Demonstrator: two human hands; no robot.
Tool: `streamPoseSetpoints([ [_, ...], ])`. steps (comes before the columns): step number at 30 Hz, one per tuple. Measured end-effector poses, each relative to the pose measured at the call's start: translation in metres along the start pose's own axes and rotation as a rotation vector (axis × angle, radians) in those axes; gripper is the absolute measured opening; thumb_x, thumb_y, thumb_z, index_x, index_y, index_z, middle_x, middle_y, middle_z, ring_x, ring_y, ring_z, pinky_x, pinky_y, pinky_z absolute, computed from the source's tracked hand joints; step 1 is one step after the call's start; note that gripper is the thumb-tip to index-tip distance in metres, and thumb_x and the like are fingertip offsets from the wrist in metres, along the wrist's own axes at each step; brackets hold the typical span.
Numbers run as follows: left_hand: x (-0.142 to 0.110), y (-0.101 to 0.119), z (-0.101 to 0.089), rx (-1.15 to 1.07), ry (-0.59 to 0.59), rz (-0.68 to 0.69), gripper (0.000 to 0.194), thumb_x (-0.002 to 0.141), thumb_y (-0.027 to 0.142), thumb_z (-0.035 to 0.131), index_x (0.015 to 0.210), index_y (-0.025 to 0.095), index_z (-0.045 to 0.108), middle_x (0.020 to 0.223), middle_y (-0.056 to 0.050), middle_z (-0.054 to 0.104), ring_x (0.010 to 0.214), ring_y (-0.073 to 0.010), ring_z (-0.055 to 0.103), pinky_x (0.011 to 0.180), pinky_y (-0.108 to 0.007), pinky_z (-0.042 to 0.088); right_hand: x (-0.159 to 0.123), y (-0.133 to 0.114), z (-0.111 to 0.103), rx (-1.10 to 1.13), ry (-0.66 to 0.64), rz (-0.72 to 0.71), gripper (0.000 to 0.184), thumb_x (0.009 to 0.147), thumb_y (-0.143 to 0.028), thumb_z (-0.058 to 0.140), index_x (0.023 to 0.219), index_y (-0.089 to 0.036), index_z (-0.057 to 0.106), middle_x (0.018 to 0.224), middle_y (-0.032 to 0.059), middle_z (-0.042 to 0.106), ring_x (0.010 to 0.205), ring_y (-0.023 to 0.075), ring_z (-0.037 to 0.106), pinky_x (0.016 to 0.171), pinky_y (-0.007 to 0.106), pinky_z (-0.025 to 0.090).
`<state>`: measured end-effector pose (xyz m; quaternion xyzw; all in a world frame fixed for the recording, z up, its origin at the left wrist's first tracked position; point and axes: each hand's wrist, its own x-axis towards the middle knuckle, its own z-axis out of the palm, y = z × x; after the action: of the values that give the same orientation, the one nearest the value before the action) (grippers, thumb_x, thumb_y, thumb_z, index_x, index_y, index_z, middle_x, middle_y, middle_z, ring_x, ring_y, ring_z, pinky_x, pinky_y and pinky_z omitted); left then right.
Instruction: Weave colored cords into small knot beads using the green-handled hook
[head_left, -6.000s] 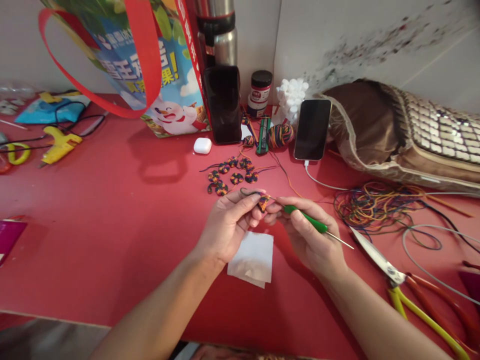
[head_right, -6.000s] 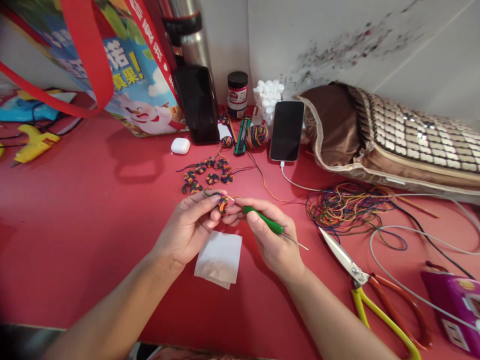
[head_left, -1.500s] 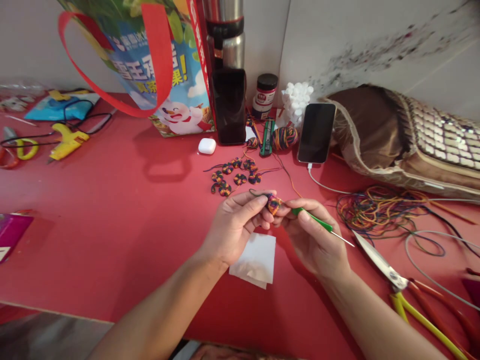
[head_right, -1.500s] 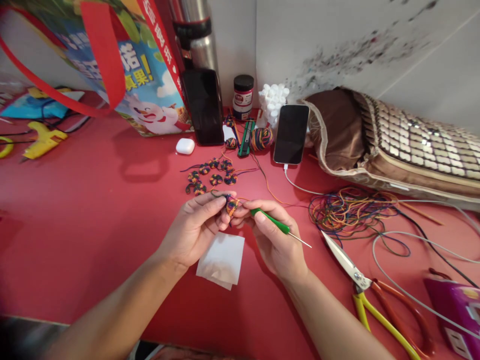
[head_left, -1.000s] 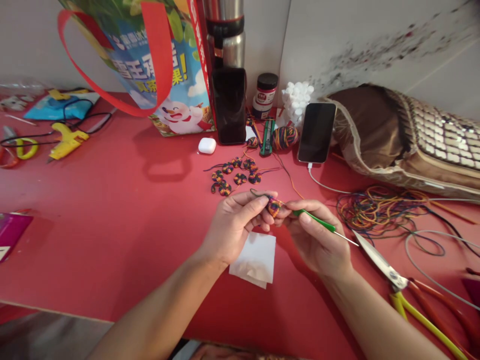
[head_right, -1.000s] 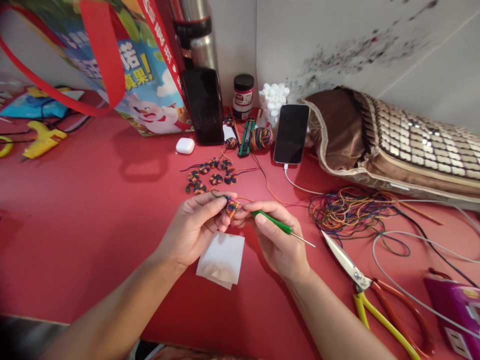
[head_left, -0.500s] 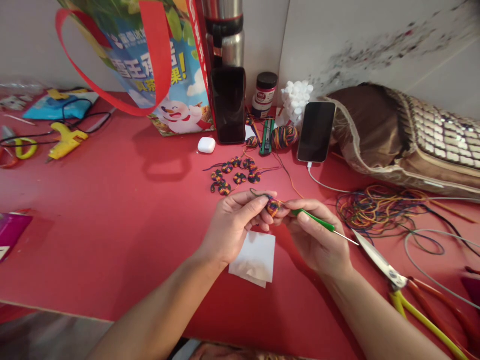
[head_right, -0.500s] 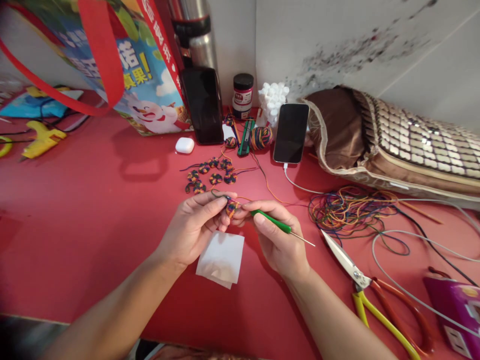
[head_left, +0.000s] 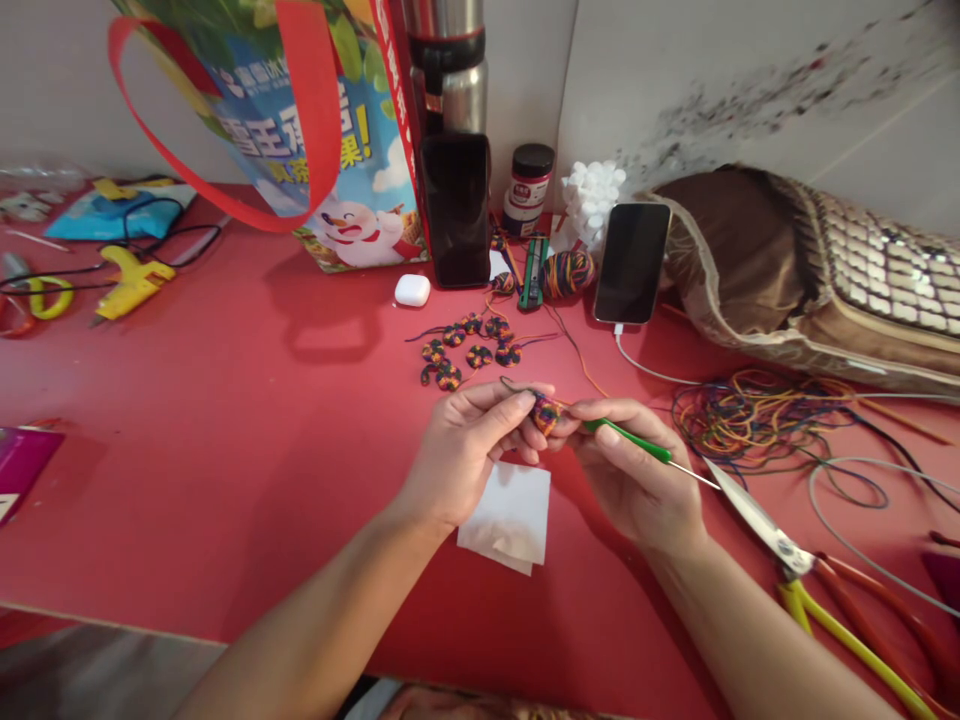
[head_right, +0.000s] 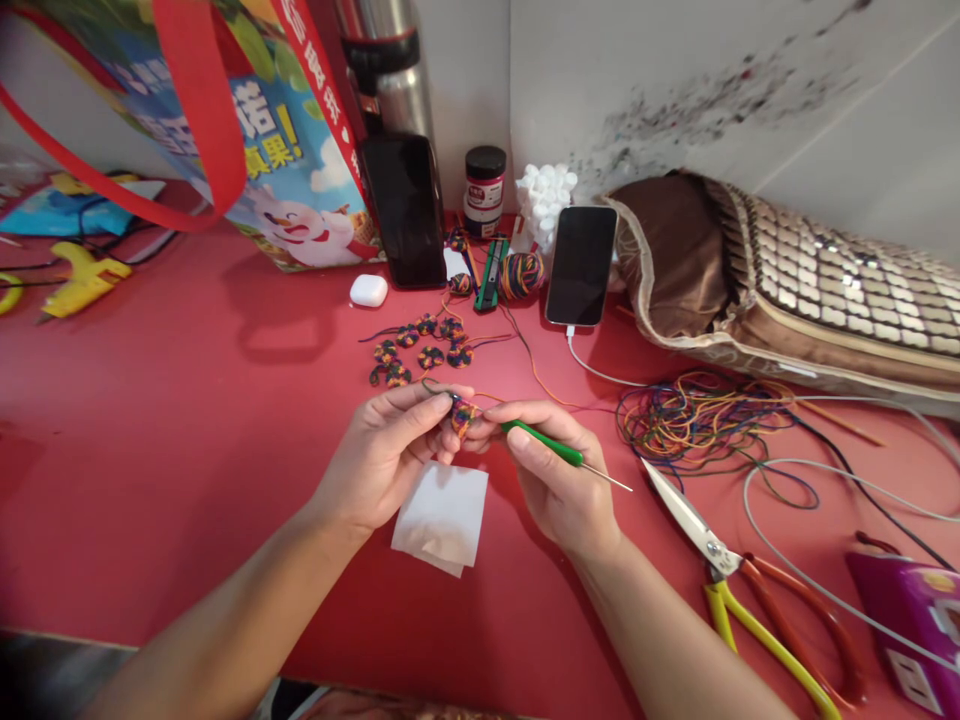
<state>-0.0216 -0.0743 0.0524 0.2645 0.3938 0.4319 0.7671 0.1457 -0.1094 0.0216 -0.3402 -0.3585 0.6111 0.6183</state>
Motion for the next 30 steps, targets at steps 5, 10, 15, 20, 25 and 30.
streamPoseSetpoints([
  [5,0.0,0.0015,-0.0004,0.014,-0.004,-0.011,0.018,0.082,0.033,0.086,0.091,0.017,0.086,0.065,-0.003,0.073,0.057,-0.0095,0.063,0.057,-0.02,0.053,-0.0004,-0.0002,-0.0015,-0.017,0.004,0.003,0.013,0.091,-0.03,0.081,0.103,-0.026,0.086,0.097,0.0067,0.086,0.085,0.0236,0.082,0.087,0.042,0.068],
  [10,0.0018,0.0033,-0.001,-0.024,-0.039,-0.028,0.017,0.08,0.031,0.087,0.088,0.017,0.085,0.063,-0.003,0.073,0.054,-0.0096,0.063,0.056,-0.02,0.053,-0.0004,-0.0013,-0.0025,-0.038,-0.007,-0.001,0.013,0.092,-0.029,0.08,0.103,-0.026,0.086,0.093,0.0066,0.086,0.088,0.0244,0.082,0.087,0.042,0.067],
  [15,0.0032,0.0044,-0.0019,-0.041,-0.053,-0.04,0.016,0.077,0.029,0.089,0.085,0.016,0.086,0.063,-0.003,0.073,0.055,-0.0098,0.065,0.055,-0.019,0.052,-0.0008,-0.0023,-0.0032,-0.066,-0.006,-0.003,0.013,0.092,-0.029,0.08,0.103,-0.027,0.086,0.092,0.0059,0.086,0.088,0.024,0.082,0.088,0.041,0.066],
  [20,0.0028,0.0026,-0.0013,-0.035,-0.055,-0.038,0.019,0.076,0.032,0.09,0.087,0.016,0.086,0.062,-0.002,0.072,0.054,-0.0091,0.062,0.057,-0.02,0.053,-0.0012,-0.001,-0.0017,-0.068,0.021,-0.007,0.013,0.09,-0.031,0.082,0.102,-0.027,0.086,0.09,0.0059,0.086,0.085,0.024,0.082,0.087,0.041,0.067],
  [25,0.0022,-0.0006,-0.0005,-0.021,-0.033,-0.042,0.02,0.076,0.033,0.091,0.089,0.018,0.086,0.062,-0.001,0.07,0.055,-0.0085,0.061,0.056,-0.019,0.052,-0.0001,-0.0002,0.0008,-0.062,0.039,0.002,0.013,0.09,-0.033,0.083,0.101,-0.028,0.086,0.088,0.0052,0.085,0.081,0.023,0.081,0.088,0.042,0.067],
  [30,0.0019,-0.0007,-0.0006,-0.039,-0.04,-0.039,0.02,0.077,0.031,0.091,0.092,0.018,0.087,0.064,-0.002,0.072,0.056,-0.0078,0.063,0.057,-0.018,0.053,0.0003,0.0014,0.0026,-0.033,0.066,-0.01,0.013,0.089,-0.032,0.084,0.101,-0.028,0.086,0.091,0.0041,0.086,0.08,0.0198,0.08,0.087,0.038,0.067],
])
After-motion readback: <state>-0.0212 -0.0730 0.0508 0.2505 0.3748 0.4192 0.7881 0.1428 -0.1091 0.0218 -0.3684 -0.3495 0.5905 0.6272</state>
